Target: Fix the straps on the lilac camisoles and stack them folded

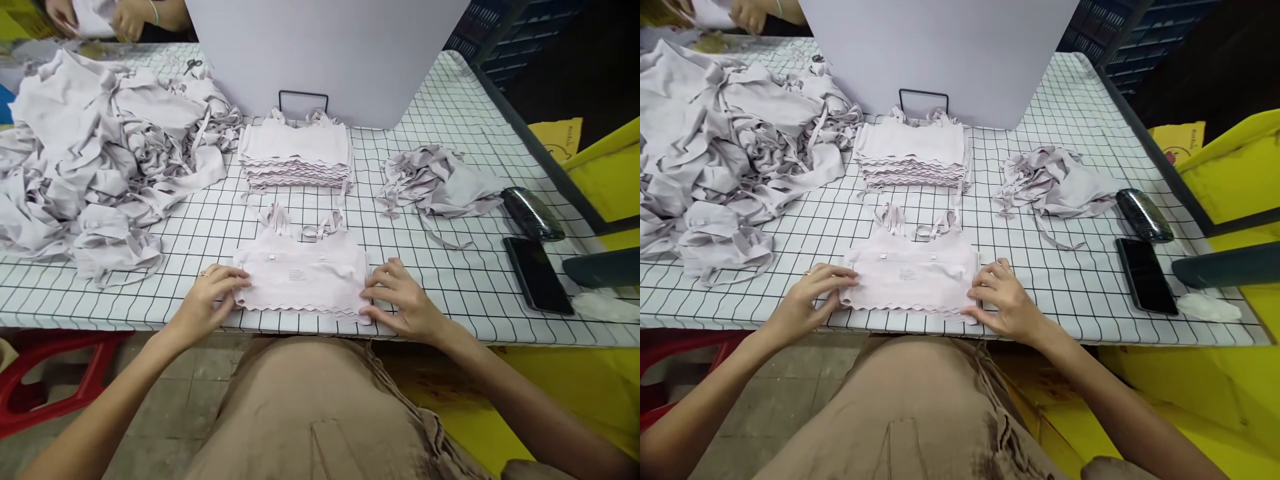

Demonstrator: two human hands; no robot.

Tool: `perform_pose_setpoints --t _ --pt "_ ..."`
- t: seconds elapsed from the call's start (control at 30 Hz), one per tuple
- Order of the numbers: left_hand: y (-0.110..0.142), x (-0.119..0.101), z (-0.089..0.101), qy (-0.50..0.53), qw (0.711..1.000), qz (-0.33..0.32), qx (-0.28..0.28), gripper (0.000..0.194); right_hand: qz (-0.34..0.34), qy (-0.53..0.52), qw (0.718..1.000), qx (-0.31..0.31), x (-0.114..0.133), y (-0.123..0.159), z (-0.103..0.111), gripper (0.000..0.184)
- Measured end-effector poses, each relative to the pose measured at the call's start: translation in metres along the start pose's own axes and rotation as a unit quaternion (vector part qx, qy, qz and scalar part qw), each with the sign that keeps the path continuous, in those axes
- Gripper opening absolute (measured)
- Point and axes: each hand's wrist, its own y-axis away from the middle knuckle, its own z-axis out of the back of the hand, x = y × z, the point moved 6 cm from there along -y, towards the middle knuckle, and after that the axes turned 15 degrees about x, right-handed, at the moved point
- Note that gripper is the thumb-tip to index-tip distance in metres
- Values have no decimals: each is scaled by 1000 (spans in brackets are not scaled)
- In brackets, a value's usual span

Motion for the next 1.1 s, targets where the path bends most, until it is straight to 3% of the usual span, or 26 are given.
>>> perform_pose_setpoints --t 0.1,0.23,0.33,0.4,0.47,0.53,0.6,0.67,0.73,0.8,0.87,0.93,1.0,1.1 --pt "-21 3 6 38 999 13 1 34 -61 -9 998 -6 -15 -24 2 13" --pt "-54 14 -8 -11 998 47 52 30 -147 58 982 99 -32 -54 -12 19" --pt "-64 21 -13 -20 995 70 69 14 -160 56 975 141 -37 -60 -16 10" --pt "-64 16 -7 -14 996 69 56 6 -138 44 982 119 -34 -62 -8 12" --pt "-61 4 3 18 996 80 27 12 -102 3 993 63 -26 -66 7 15" --pt "-60 -13 10 117 988 98 24 22 -63 -57 996 -3 -10 -73 26 14" --pt "-66 -36 6 290 950 98 63 37 -11 -75 995 -58 16 -82 43 15" --pt "-78 -61 2 475 871 79 97 40 72 -32 994 -81 51 -87 53 20" --pt "-92 -76 10 596 798 60 71 29 162 20 983 -78 83 -88 56 22" --pt "-106 -83 31 642 765 38 15 17 213 11 972 -99 95 -86 65 15" --pt "-117 -92 57 642 767 13 -2 9 185 -45 969 -159 83 -90 85 17" --pt "-126 -105 80 612 790 -4 38 7 119 -116 968 -189 59 -103 111 37" --pt "-132 -121 101 569 817 -20 90 9 95 -204 968 -112 41 -124 128 58" --pt "-134 -134 130 505 855 -52 107 13 119 -355 923 85 36 -149 141 39"
